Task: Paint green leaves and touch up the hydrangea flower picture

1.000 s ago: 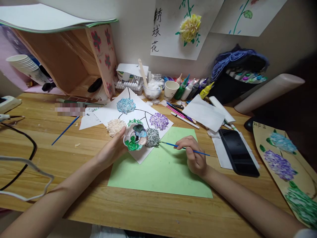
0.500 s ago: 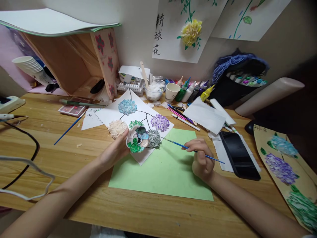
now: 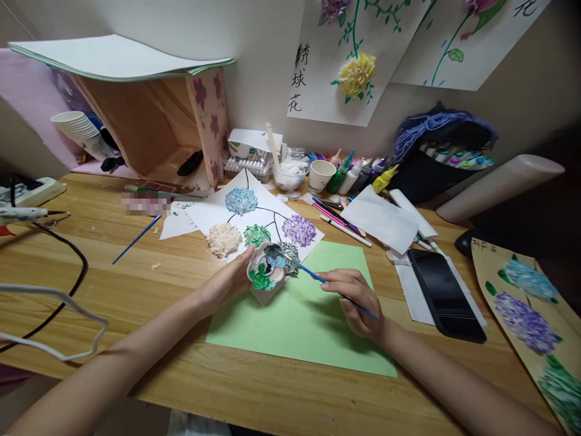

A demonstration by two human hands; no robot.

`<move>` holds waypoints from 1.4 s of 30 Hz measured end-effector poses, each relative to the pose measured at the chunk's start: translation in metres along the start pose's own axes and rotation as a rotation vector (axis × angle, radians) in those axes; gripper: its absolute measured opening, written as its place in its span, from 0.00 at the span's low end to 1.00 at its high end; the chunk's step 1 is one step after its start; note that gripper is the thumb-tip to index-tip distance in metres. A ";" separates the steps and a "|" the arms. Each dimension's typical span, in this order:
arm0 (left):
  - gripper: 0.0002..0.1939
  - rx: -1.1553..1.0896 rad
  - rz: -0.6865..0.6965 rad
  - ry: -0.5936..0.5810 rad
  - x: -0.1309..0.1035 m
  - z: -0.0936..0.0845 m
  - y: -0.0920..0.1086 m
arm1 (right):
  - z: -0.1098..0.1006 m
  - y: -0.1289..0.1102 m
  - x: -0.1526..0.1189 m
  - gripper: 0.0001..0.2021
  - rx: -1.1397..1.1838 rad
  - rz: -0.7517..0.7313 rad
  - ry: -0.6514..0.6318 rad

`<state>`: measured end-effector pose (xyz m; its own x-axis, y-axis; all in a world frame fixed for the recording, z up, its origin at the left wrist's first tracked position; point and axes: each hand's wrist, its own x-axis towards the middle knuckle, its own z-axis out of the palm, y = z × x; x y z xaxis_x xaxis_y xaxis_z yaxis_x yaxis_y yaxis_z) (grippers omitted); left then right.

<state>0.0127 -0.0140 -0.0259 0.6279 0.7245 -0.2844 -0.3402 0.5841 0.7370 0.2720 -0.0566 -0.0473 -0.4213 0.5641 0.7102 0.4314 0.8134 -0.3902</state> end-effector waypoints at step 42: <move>0.30 -0.007 0.155 0.155 -0.011 -0.006 0.042 | 0.004 0.012 -0.011 0.16 0.064 0.451 0.321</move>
<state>-0.0127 0.0044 0.0043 0.4529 0.8531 -0.2589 -0.4292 0.4631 0.7754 0.2785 -0.0526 -0.0625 0.0629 0.7949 0.6035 0.4594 0.5137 -0.7246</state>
